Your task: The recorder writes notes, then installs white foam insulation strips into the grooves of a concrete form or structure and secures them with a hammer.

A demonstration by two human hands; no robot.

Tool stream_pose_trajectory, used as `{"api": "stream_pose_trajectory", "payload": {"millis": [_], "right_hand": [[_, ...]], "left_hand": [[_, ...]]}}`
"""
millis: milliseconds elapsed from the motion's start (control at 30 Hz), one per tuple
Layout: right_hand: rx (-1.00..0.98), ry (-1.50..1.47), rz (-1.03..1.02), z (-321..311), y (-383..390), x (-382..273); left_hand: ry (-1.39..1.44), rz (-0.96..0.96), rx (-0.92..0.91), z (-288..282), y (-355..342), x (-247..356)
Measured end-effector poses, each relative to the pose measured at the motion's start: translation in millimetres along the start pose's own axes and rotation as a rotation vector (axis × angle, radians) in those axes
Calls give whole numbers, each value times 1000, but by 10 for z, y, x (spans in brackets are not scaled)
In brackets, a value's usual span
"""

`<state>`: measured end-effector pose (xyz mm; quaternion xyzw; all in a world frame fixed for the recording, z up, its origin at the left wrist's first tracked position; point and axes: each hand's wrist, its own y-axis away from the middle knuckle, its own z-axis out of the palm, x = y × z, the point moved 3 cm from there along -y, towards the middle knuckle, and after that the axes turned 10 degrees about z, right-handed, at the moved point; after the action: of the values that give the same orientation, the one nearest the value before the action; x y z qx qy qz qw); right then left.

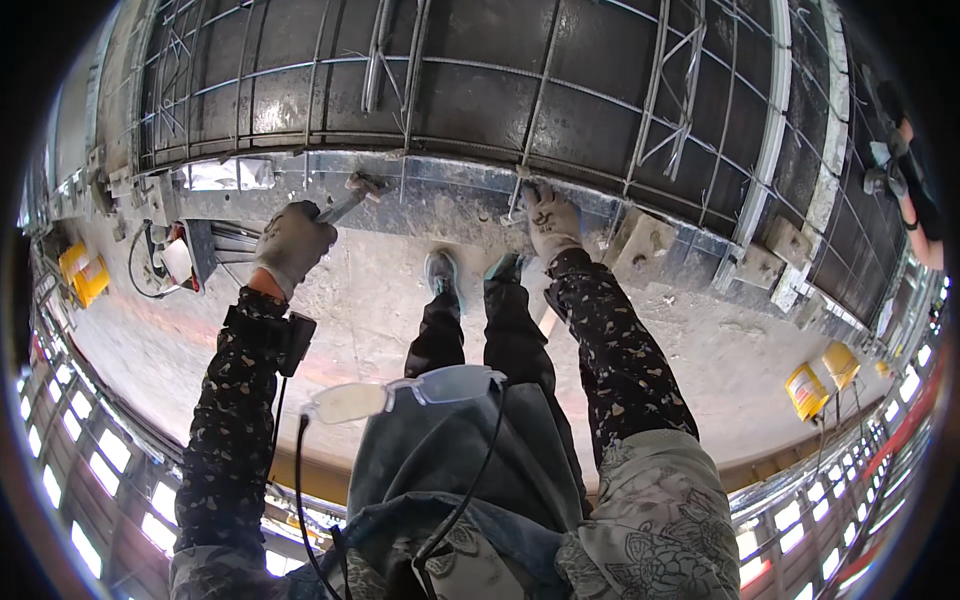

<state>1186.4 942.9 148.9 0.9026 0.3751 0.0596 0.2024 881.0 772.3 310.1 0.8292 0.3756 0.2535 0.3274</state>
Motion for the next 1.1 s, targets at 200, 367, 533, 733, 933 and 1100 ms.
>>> {"api": "stream_pose_trajectory", "payload": {"millis": [200, 367, 533, 733, 933, 1100], "right_hand": [[158, -78, -52, -260, 238, 716], [70, -749, 492, -765, 187, 1491], [35, -651, 365, -711, 101, 1739], [-169, 174, 168, -782, 82, 1607], [-8, 158, -35, -794, 50, 1516], [-181, 118, -10, -566, -93, 1479]], "left_hand": [[217, -51, -77, -89, 162, 3], [236, -63, -182, -72, 99, -121], [218, -44, -276, 4, -13, 3], [356, -172, -318, 111, 48, -262], [227, -112, -185, 115, -11, -246], [181, -100, -161, 107, -51, -158]]}}
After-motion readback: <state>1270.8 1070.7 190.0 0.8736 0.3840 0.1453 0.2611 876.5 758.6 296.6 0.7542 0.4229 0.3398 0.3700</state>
